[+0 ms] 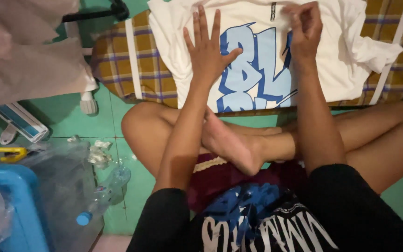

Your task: Applying small pieces of tape to a graphic design on a white t-shirt to mask specific areas.

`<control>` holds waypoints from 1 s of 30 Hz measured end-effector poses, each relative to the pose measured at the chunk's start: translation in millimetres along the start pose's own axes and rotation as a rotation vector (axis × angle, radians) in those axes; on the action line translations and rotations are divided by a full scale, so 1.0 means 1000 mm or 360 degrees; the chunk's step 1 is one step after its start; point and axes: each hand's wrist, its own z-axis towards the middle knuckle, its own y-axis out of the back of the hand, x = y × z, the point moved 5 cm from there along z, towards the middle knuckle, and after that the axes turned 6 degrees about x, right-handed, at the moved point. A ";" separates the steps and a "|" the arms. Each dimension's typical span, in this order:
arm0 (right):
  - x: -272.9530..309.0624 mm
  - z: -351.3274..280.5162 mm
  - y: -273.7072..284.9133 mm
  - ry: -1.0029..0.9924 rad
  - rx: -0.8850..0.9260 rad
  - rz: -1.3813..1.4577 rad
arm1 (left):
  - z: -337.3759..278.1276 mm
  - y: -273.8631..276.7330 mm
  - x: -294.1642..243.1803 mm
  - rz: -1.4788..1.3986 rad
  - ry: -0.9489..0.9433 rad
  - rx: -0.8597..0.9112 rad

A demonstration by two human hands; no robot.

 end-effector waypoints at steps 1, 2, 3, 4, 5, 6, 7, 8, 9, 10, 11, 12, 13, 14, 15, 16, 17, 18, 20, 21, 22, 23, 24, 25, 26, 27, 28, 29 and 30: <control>0.001 -0.003 0.005 0.0076 -0.0208 -0.0060 | 0.001 -0.001 0.000 -0.0025 -0.0006 0.0000; 0.002 -0.007 0.010 0.0156 -0.0421 -0.0117 | 0.002 -0.001 0.000 -0.0045 -0.0016 0.0000; 0.004 -0.010 0.008 0.0171 -0.0429 -0.0127 | 0.002 -0.005 0.002 -0.0047 -0.0026 -0.0017; 0.005 -0.017 0.015 0.0180 -0.0699 -0.0082 | 0.003 -0.008 0.003 -0.0112 -0.0051 -0.0094; 0.005 -0.025 0.021 0.0190 -0.0969 -0.0033 | 0.005 -0.012 0.004 -0.0177 -0.0077 -0.0170; -0.001 -0.038 0.028 0.0201 -0.0976 -0.0034 | 0.004 -0.011 0.005 -0.0175 -0.0084 -0.0181; -0.013 -0.050 0.035 0.0084 -0.0938 0.0000 | 0.005 -0.012 0.005 -0.0166 -0.0075 -0.0184; -0.024 -0.064 0.046 -0.0039 -0.0901 0.0023 | 0.005 -0.014 0.002 -0.0167 -0.0074 -0.0182; -0.033 -0.065 0.049 -0.0033 -0.0910 0.0010 | 0.008 -0.015 0.006 -0.0173 -0.0088 -0.0186; -0.040 -0.070 0.054 0.0020 -0.0866 0.0091 | 0.008 -0.018 0.006 -0.0235 -0.0113 -0.0189; -0.048 -0.075 0.060 0.0074 -0.0820 0.0172 | 0.008 -0.020 0.005 -0.0297 -0.0138 -0.0191; -0.051 -0.079 0.064 0.0081 -0.0829 0.0157 | 0.007 -0.018 0.004 -0.0306 -0.0153 -0.0196; -0.061 -0.082 0.067 -0.0104 -0.0824 0.0185 | 0.007 -0.017 0.003 -0.0287 -0.0145 -0.0172; -0.071 -0.089 0.068 -0.0293 -0.0824 0.0221 | 0.004 -0.017 0.004 -0.0260 -0.0137 -0.0143; -0.071 -0.089 0.072 -0.0291 -0.0838 0.0214 | 0.003 -0.011 0.000 -0.0260 -0.0153 -0.0143; -0.073 -0.089 0.074 -0.0284 -0.0885 0.0312 | 0.000 -0.006 0.000 -0.0358 -0.0141 -0.0136; -0.075 -0.090 0.076 -0.0277 -0.0932 0.0409 | -0.002 -0.001 -0.002 -0.0456 -0.0129 -0.0129; -0.075 -0.094 0.077 -0.0281 -0.0948 0.0407 | -0.004 -0.001 -0.004 -0.0452 -0.0143 -0.0121; -0.078 -0.099 0.080 -0.0273 -0.0984 0.0777 | -0.006 0.000 -0.010 -0.0390 -0.0147 -0.0109; -0.080 -0.102 0.084 -0.0271 -0.0996 0.0772 | -0.009 0.002 -0.014 -0.0390 -0.0160 -0.0107; -0.083 -0.104 0.087 -0.0255 -0.1007 0.0906 | -0.011 0.005 -0.019 -0.0391 -0.0231 -0.0068; -0.086 -0.105 0.090 -0.0239 -0.1015 0.1040 | -0.013 0.007 -0.024 -0.0391 -0.0303 -0.0030; -0.092 -0.109 0.094 -0.0235 -0.1024 0.1034 | -0.015 0.012 -0.027 -0.0392 -0.0313 -0.0029; -0.098 -0.111 0.097 -0.0242 -0.1000 0.1071 | -0.016 0.013 -0.031 -0.0385 -0.0323 0.0096; -0.104 -0.114 0.099 -0.0251 -0.0974 0.1111 | -0.018 0.013 -0.033 -0.0374 -0.0330 0.0223; -0.103 -0.113 0.100 -0.0249 -0.0982 0.1108 | -0.018 0.009 -0.033 -0.0373 -0.0338 0.0225; -0.104 -0.113 0.100 -0.0291 -0.1031 0.1103 | -0.018 0.005 -0.032 -0.0324 -0.0349 0.0218; -0.105 -0.112 0.100 -0.0333 -0.1081 0.1098 | -0.018 0.001 -0.030 -0.0276 -0.0359 0.0211; -0.098 -0.110 0.097 -0.0332 -0.1084 0.1101 | -0.018 0.000 -0.031 -0.0272 -0.0361 0.0211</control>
